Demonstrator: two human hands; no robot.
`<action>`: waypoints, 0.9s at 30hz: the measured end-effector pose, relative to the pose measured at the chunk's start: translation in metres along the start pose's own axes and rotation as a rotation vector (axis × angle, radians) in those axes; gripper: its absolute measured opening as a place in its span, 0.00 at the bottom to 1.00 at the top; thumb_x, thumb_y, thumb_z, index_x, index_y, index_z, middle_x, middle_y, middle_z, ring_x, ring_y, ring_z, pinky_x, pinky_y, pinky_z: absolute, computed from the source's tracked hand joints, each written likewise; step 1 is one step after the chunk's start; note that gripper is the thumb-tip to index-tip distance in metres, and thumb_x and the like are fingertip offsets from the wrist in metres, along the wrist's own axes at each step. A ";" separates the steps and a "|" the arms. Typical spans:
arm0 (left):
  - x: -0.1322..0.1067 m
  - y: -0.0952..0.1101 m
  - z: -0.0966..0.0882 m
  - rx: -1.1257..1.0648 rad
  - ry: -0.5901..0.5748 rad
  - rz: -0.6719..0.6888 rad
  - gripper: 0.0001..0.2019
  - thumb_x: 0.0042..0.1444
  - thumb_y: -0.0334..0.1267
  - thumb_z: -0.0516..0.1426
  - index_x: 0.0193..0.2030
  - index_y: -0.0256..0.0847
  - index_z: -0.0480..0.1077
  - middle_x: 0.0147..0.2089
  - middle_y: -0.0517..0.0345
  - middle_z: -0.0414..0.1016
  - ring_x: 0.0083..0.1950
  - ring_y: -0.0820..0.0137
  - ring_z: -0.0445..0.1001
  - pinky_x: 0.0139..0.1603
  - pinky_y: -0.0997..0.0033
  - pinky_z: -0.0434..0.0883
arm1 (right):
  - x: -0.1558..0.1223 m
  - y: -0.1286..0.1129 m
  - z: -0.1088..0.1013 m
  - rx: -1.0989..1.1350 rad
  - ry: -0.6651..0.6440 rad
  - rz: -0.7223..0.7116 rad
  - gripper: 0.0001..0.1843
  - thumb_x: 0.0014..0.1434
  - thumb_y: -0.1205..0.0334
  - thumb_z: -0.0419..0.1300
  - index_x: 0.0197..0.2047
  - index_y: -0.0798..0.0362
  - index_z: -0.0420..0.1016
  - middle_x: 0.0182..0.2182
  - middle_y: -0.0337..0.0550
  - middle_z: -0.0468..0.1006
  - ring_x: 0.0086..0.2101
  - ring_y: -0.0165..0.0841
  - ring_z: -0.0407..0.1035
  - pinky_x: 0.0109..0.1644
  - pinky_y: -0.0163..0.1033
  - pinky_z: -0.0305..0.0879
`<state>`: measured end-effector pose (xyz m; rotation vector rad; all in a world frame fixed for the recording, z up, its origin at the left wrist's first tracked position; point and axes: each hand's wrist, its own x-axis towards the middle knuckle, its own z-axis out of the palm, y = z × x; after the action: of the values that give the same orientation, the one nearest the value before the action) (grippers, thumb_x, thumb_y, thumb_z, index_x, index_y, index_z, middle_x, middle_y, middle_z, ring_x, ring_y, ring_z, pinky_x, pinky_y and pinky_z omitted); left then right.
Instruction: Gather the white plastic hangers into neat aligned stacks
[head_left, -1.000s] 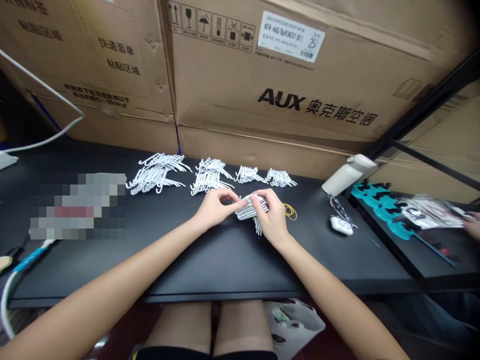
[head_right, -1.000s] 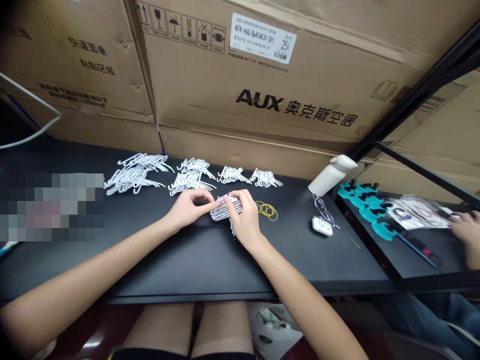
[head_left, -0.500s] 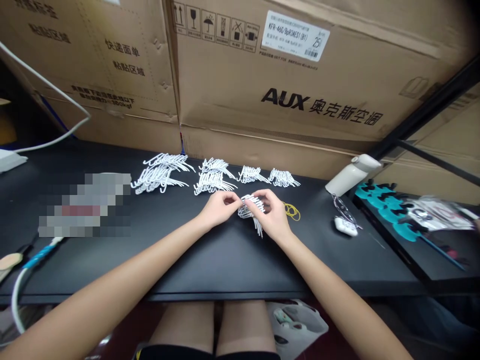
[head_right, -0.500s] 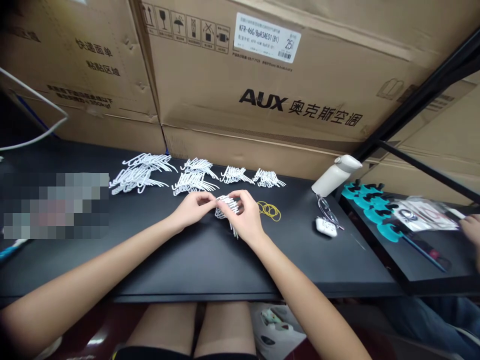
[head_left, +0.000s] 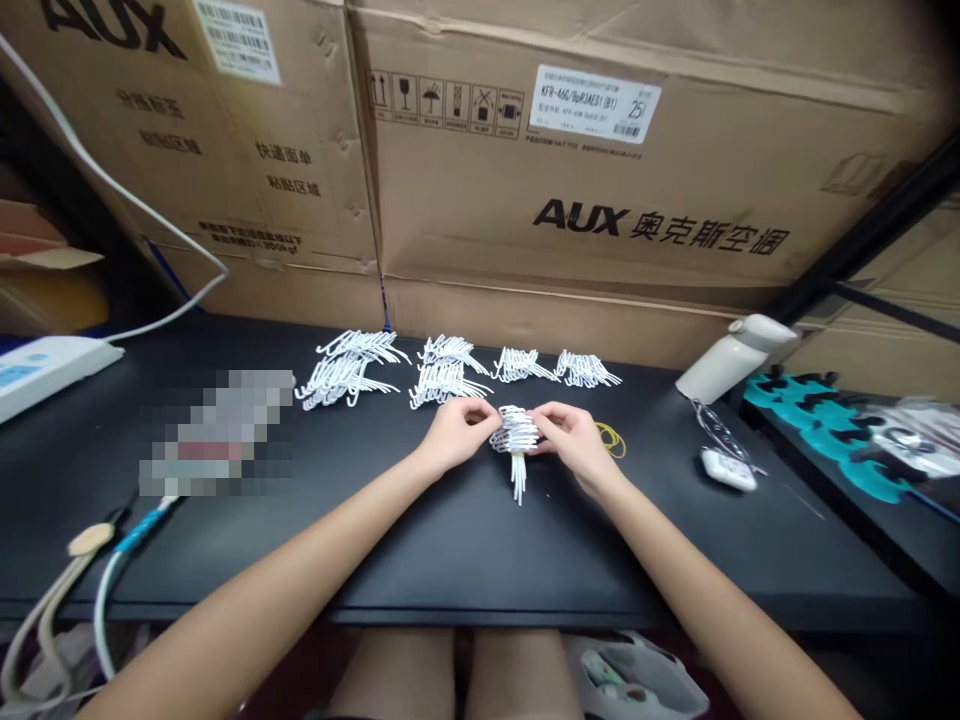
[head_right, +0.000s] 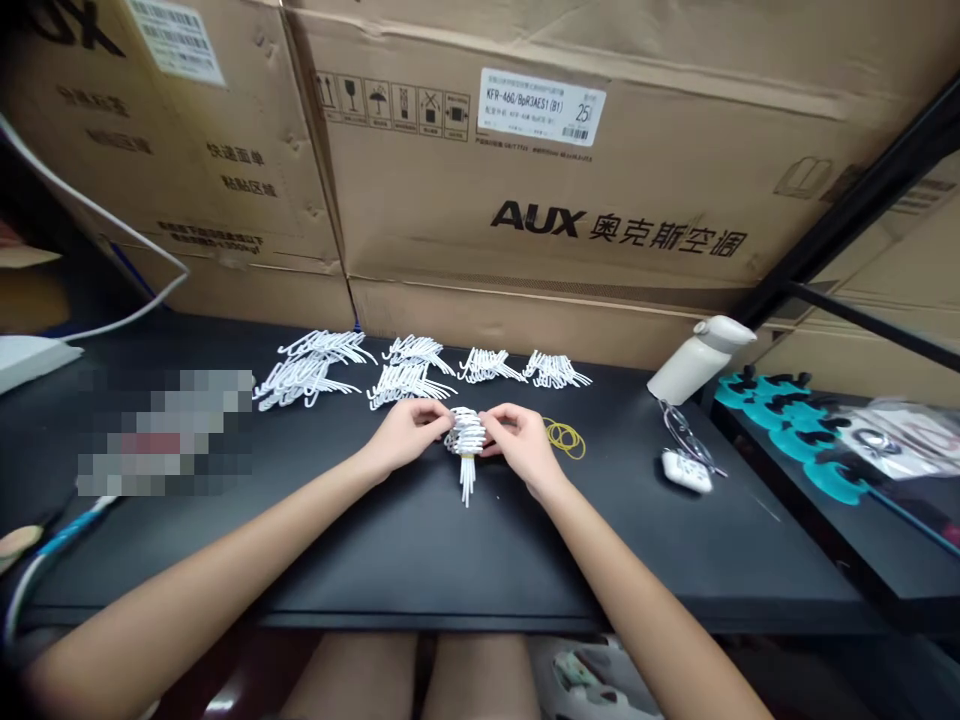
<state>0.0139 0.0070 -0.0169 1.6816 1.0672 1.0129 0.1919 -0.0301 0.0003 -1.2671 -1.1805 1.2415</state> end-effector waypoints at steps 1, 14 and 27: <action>0.000 0.000 0.000 -0.002 -0.003 -0.002 0.08 0.48 0.37 0.57 0.24 0.37 0.73 0.27 0.55 0.77 0.31 0.68 0.74 0.35 0.70 0.71 | 0.000 -0.001 -0.001 -0.013 -0.022 0.008 0.21 0.43 0.47 0.69 0.29 0.57 0.75 0.23 0.41 0.74 0.26 0.30 0.71 0.29 0.36 0.75; -0.001 0.004 0.001 -0.081 0.025 -0.060 0.02 0.46 0.31 0.59 0.26 0.36 0.72 0.29 0.54 0.78 0.32 0.68 0.77 0.37 0.70 0.73 | 0.001 0.004 -0.003 -0.198 -0.041 -0.215 0.12 0.51 0.55 0.64 0.28 0.55 0.72 0.28 0.42 0.74 0.30 0.32 0.71 0.37 0.40 0.72; -0.002 0.005 -0.001 -0.048 -0.012 -0.034 0.04 0.46 0.34 0.58 0.26 0.36 0.72 0.28 0.54 0.77 0.31 0.68 0.76 0.36 0.71 0.72 | 0.002 -0.004 -0.010 -0.056 -0.173 -0.044 0.17 0.47 0.50 0.68 0.31 0.57 0.78 0.28 0.42 0.78 0.32 0.32 0.73 0.38 0.39 0.73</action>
<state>0.0139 0.0045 -0.0127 1.6240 1.0521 0.9979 0.2014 -0.0279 0.0039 -1.1862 -1.3690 1.3140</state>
